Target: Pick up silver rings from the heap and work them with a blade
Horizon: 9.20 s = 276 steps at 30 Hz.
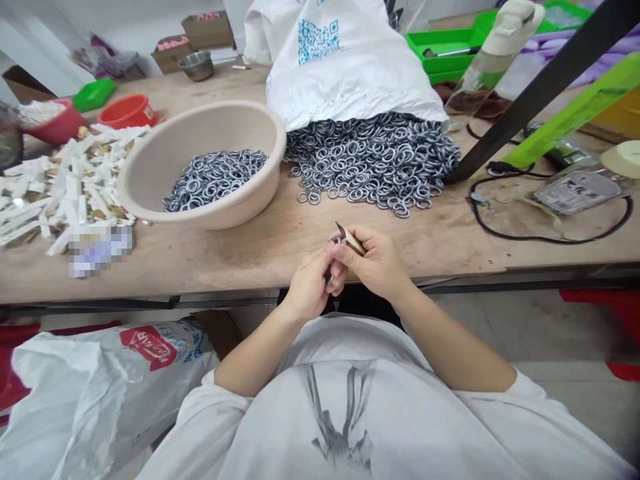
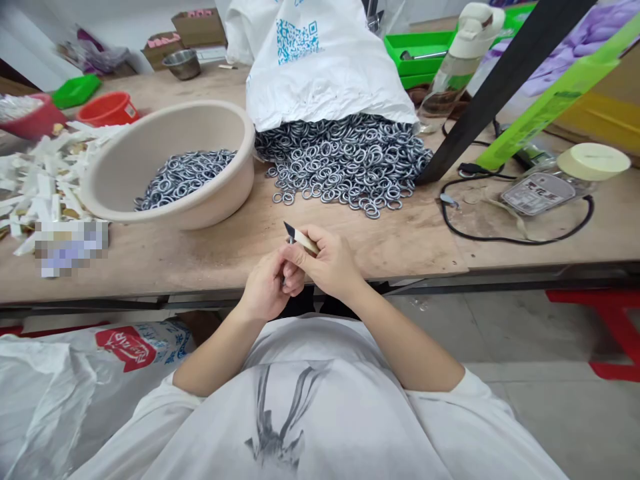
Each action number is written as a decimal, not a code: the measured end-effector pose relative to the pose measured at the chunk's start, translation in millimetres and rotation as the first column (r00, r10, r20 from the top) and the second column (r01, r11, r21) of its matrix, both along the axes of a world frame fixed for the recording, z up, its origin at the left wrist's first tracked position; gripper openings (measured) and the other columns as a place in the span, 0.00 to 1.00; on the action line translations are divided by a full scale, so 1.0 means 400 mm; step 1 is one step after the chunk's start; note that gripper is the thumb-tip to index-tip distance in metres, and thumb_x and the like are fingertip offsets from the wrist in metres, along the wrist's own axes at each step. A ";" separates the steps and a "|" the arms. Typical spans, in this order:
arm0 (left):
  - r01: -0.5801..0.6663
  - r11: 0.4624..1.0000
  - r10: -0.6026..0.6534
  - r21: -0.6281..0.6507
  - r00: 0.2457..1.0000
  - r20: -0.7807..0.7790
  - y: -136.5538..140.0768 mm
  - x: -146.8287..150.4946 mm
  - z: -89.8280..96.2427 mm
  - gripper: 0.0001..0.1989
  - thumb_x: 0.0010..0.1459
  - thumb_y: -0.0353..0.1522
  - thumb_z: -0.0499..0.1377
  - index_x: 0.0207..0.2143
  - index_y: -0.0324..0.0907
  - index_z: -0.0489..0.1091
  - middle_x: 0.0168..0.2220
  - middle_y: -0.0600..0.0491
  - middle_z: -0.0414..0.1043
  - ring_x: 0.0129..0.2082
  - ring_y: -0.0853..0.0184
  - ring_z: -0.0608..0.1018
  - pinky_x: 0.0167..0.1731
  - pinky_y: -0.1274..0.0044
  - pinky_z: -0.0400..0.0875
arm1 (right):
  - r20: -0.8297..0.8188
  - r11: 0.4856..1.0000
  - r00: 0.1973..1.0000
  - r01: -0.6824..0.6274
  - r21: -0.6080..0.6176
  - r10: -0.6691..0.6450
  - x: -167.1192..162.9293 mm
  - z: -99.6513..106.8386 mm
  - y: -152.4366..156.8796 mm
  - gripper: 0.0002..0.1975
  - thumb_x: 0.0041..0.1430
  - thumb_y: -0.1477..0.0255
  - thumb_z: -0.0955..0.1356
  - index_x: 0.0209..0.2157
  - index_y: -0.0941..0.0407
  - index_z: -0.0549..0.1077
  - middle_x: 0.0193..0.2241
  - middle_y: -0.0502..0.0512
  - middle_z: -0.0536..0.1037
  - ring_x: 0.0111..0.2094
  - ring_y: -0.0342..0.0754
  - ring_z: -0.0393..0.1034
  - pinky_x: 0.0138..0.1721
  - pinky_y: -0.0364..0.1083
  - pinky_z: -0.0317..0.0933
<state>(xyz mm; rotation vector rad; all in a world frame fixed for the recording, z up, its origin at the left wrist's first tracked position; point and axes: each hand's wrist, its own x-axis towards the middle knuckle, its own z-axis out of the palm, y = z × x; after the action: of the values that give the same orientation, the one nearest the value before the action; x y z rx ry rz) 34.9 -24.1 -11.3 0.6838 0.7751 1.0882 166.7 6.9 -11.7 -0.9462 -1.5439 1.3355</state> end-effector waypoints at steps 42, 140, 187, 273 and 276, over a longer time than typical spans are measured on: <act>-0.292 0.931 0.303 -0.220 0.953 0.017 0.027 -0.137 -0.010 0.04 0.54 0.30 0.57 0.32 0.38 0.70 0.30 0.53 0.72 0.24 0.72 0.75 0.21 0.80 0.74 | 0.901 0.925 0.319 -0.140 0.353 -0.296 -0.099 -0.008 0.299 0.15 0.68 0.70 0.62 0.45 0.62 0.77 0.46 0.72 0.80 0.43 0.59 0.75 0.40 0.50 0.61; -0.299 0.949 0.289 -0.100 0.952 -0.106 -0.021 -0.012 -0.012 0.30 0.50 0.55 0.66 0.21 0.40 0.60 0.16 0.60 0.58 0.14 0.79 0.61 0.13 0.84 0.51 | 0.440 0.896 0.884 -0.056 0.440 -0.161 0.004 0.006 -0.027 0.26 0.65 0.46 0.61 0.28 0.54 0.70 0.23 0.53 0.72 0.26 0.46 0.63 0.28 0.45 0.52; -0.124 0.992 0.118 -0.019 0.974 -0.192 0.020 -0.028 -0.034 0.19 0.48 0.43 0.71 0.30 0.41 0.67 0.19 0.61 0.62 0.16 0.77 0.62 0.15 0.84 0.54 | 0.325 0.950 0.895 0.311 0.033 -0.305 0.162 -0.056 0.144 0.16 0.55 0.55 0.70 0.27 0.54 0.76 0.21 0.50 0.73 0.22 0.45 0.62 0.24 0.45 0.54; 0.025 0.997 -0.028 -0.066 0.998 -0.048 0.007 -0.003 -0.025 0.26 0.49 0.52 0.68 0.30 0.40 0.65 0.20 0.60 0.64 0.14 0.79 0.62 0.13 0.85 0.52 | 0.186 0.984 0.980 -0.093 0.154 0.064 0.034 -0.010 0.022 0.21 0.63 0.53 0.67 0.28 0.54 0.80 0.22 0.52 0.73 0.34 0.49 0.68 0.42 0.49 0.64; 0.007 0.997 -0.009 -0.083 1.000 -0.018 0.005 -0.016 -0.015 0.24 0.49 0.48 0.70 0.30 0.40 0.64 0.20 0.61 0.63 0.14 0.80 0.62 0.14 0.86 0.51 | 0.125 0.985 0.987 -0.119 0.128 0.103 0.059 -0.011 0.027 0.20 0.62 0.52 0.68 0.41 0.54 0.80 0.34 0.54 0.80 0.38 0.49 0.72 0.44 0.49 0.64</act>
<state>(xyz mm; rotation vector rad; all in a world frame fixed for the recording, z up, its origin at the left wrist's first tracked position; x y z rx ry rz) 28.4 -21.9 -17.2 0.6269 0.8276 1.0384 190.4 17.6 -16.3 -0.8786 -1.7768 1.2525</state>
